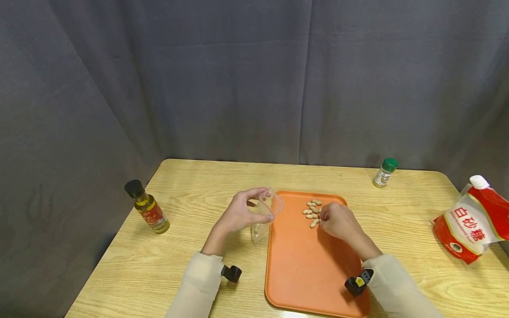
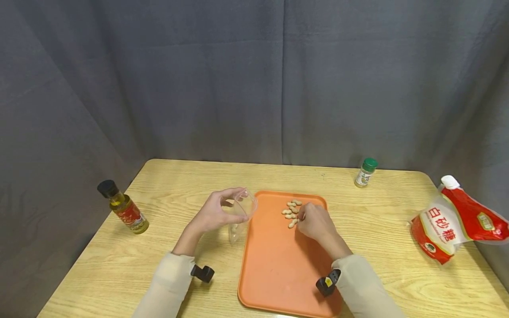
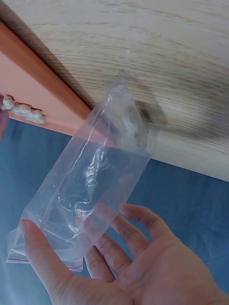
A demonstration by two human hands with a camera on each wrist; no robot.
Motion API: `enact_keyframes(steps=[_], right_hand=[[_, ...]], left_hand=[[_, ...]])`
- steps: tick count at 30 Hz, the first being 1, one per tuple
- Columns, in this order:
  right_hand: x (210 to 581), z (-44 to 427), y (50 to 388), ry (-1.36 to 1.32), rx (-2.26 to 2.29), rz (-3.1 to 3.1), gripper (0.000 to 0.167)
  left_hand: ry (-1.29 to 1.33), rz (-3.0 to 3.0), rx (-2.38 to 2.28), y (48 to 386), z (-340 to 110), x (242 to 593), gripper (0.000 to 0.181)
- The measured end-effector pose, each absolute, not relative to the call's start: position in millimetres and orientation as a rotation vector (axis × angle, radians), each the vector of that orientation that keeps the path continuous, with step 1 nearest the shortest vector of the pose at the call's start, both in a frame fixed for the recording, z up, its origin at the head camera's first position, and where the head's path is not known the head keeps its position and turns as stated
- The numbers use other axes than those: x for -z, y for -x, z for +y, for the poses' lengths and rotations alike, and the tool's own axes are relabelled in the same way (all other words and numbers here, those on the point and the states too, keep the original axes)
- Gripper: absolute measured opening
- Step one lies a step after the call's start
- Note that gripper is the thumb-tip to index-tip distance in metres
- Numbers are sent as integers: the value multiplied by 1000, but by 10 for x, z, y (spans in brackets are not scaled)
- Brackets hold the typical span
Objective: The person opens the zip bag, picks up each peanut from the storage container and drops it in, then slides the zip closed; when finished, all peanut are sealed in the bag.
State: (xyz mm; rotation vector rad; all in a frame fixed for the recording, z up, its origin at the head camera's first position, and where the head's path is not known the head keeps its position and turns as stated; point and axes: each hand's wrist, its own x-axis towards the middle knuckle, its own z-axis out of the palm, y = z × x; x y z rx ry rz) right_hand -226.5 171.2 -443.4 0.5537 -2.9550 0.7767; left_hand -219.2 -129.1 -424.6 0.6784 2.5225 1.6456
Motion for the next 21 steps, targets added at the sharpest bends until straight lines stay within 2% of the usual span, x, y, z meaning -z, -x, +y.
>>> enact_keyframes(steps=[5,13,21], right_hand=[[4181,1629,2287,-584,-802,-2899,3],[3678,1289,2255,-717,-891,-2750,4],[3520,966,2144,-787,-1032,-2727,8]], left_hand=[[-676,2510,-1653,2192,-1295,4252,72],[-658,2471,-1690,2196,-1281,4249,76],[-680,2509,-1651,2200,-1282,4263,72]])
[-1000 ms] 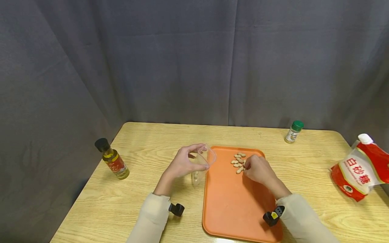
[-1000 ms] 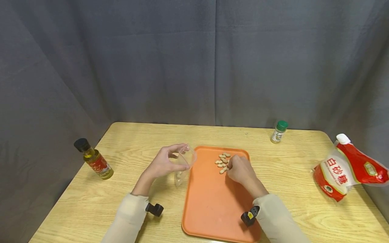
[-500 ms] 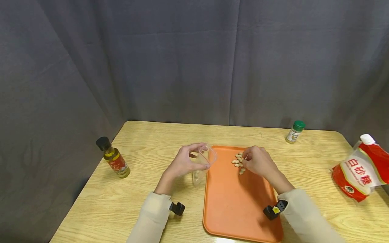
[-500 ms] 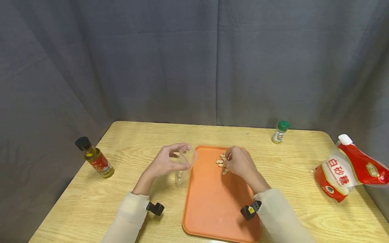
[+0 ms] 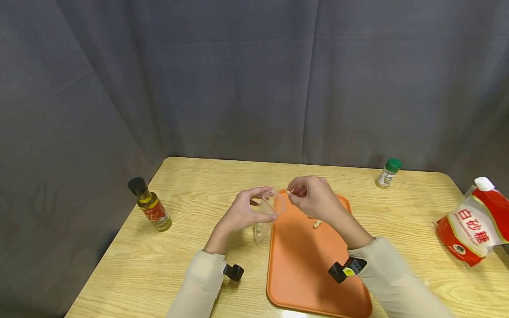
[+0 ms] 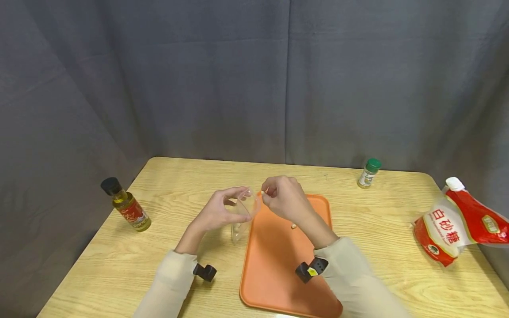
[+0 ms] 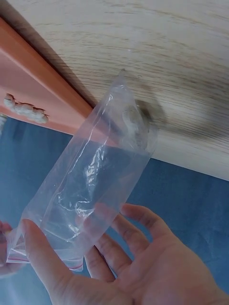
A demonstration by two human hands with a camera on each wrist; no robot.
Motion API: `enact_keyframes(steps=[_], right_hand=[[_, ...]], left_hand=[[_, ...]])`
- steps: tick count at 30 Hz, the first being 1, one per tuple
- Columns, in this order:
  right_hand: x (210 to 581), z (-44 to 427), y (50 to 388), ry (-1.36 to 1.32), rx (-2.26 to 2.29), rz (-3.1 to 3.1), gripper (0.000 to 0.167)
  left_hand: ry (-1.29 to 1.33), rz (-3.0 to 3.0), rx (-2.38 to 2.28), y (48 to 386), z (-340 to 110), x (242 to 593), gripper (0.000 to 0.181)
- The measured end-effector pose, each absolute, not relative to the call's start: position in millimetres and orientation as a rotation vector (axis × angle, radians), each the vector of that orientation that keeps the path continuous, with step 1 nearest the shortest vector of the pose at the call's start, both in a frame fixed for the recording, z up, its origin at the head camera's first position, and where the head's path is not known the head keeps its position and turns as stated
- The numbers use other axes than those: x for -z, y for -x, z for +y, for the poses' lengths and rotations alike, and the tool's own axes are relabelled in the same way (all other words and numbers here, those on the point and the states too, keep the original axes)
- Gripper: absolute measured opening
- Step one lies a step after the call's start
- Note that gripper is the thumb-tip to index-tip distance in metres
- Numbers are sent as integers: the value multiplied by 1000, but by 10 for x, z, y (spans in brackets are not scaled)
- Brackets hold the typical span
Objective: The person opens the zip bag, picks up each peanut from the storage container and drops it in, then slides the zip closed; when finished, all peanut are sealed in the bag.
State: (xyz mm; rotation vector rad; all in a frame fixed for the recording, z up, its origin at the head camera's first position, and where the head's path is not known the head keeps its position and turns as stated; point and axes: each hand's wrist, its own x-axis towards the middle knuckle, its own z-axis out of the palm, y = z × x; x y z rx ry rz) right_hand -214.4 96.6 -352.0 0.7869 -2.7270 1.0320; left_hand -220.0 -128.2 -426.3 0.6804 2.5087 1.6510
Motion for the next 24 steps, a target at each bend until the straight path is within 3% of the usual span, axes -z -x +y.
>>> enact_keyframes(steps=[24], right_hand=[[3501,677,2129,-889,-1074,-2728,11]], left_hand=[[-685,2541,-1629,2182,-1309,4250,71]])
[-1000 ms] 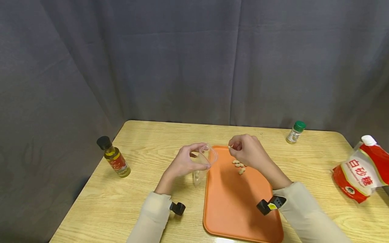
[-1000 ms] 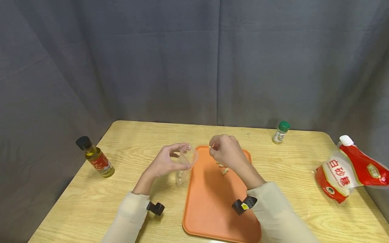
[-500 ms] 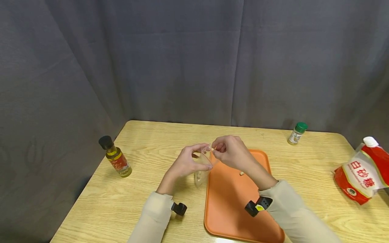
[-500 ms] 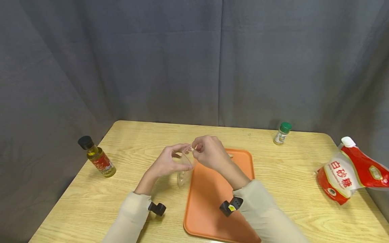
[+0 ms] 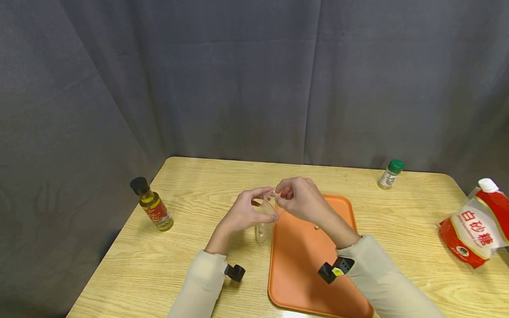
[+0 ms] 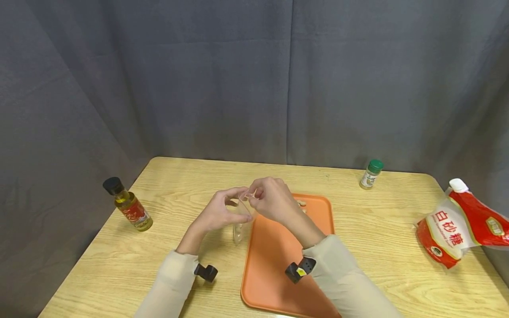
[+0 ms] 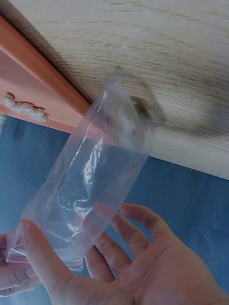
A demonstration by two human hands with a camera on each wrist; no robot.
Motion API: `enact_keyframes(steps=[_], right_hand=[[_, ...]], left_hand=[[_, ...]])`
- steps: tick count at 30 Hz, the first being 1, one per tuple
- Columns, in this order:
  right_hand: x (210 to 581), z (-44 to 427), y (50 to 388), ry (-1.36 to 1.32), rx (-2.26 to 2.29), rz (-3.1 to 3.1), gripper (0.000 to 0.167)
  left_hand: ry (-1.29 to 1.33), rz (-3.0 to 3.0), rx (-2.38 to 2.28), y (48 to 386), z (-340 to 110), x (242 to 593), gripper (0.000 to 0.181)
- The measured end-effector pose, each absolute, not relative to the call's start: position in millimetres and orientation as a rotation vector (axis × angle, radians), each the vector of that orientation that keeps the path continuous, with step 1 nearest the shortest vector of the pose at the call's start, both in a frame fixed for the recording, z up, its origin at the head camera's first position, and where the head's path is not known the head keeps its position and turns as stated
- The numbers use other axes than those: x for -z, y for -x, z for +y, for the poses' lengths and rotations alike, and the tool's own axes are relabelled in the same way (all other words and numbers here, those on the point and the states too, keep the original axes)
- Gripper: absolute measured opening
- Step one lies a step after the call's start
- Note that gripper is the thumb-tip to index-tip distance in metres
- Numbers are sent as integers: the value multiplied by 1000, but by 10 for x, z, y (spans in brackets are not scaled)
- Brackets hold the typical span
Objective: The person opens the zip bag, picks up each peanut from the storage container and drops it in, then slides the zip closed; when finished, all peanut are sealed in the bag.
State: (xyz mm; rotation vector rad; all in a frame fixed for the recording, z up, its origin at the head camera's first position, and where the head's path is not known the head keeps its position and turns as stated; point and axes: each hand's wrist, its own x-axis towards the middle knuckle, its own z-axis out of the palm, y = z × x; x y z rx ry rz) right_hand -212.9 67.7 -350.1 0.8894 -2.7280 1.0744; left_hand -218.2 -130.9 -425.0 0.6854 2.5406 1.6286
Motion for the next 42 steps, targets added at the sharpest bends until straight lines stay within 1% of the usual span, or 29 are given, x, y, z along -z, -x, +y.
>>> enact_keyframes(steps=[7,12,16,21,25,28,31,36,39,42], right_hand=[[3494,741,2125,-846,-1054,-2754,12],[3563,969,2161,-776,-1029,-2804,14],[3769,1224,2190,-821,-945,-2908,17],[4153,1478,2226,-1020,-728,-2917,20],[4360,1582,2263,-1119,-602,-2840,33],[4438,1618,2286,-1088,-611,-2833,39],[4468,1629,2299,-1031,-642,-2855,35],[4464,1644,2308,-992,-626,-2848,22],[4397,1630,2317,-995,-643,-2796,17],[4260,1571,2329,-987,-699,-2747,16]], left_hand=[[-689,2537,-1633,2191,-1322,4283,71],[-697,2547,-1630,2211,-1305,4282,72],[-688,2554,-1628,2206,-1305,4270,72],[-679,2551,-1627,2196,-1315,4263,73],[-687,2553,-1622,2196,-1317,4263,73],[-688,2550,-1624,2196,-1318,4265,72],[-683,2546,-1625,2192,-1321,4265,72],[-682,2554,-1625,2191,-1314,4260,73],[-693,2550,-1627,2192,-1309,4255,73],[-701,2544,-1632,2193,-1308,4258,72]])
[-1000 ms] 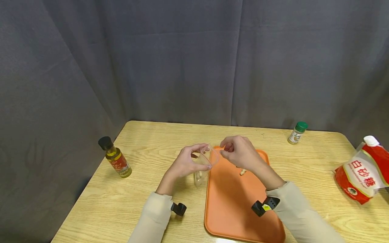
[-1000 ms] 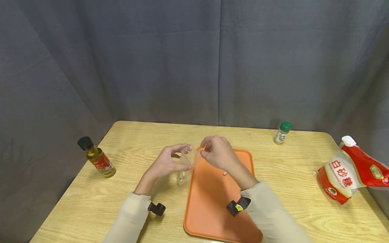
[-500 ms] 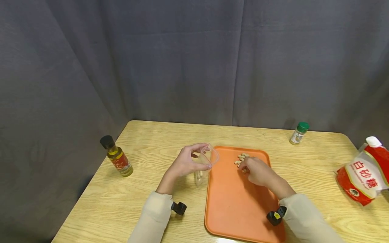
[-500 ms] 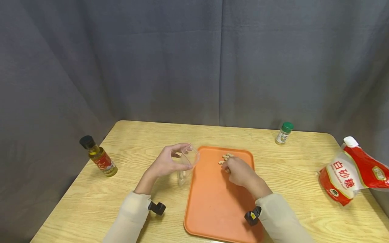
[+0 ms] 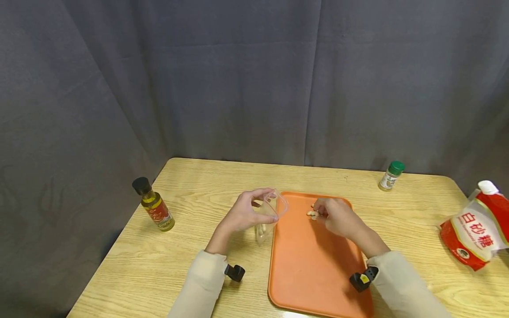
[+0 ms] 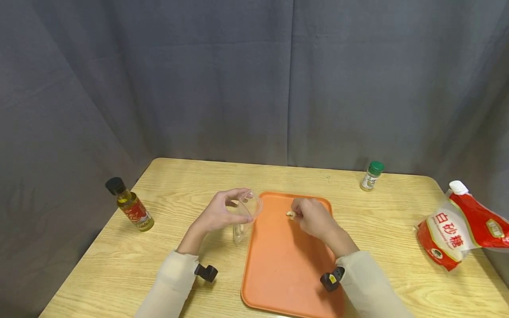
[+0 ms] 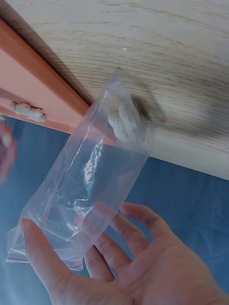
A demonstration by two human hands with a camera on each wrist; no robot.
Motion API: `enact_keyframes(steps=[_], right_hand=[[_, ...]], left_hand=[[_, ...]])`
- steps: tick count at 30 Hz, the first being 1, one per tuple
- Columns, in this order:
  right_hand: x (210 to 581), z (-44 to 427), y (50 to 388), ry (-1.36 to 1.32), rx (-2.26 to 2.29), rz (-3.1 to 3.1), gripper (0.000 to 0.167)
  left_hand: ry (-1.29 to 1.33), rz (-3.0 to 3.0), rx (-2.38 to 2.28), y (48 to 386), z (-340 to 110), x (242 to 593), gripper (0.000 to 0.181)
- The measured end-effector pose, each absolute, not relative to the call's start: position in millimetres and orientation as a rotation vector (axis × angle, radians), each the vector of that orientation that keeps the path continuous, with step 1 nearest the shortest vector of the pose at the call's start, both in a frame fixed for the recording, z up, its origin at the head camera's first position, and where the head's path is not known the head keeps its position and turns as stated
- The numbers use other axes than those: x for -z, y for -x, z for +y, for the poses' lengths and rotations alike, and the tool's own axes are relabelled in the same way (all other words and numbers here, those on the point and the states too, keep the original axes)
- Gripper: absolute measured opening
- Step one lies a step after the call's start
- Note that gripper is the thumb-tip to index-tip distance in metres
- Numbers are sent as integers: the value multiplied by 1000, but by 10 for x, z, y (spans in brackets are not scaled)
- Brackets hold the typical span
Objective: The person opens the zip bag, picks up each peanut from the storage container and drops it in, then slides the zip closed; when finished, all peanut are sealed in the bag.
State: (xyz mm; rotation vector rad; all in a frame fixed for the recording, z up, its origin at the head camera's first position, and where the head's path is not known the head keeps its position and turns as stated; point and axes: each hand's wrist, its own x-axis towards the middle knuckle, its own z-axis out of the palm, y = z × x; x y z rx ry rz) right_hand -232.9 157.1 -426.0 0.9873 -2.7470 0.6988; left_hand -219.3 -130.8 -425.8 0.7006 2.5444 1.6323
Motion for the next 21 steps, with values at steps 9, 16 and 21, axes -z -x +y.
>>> enact_keyframes(steps=[9,16,21], right_hand=[[3689,1188,2270,-1053,-779,-2615,14],[3551,946,2183,-1128,-795,-2567,16],[3560,841,2185,-1190,-788,-2513,17]], left_hand=[[-699,2555,-1635,2191,-1300,4253,72],[-726,2543,-1629,2205,-1302,4268,71],[-745,2530,-1622,2209,-1299,4268,70]])
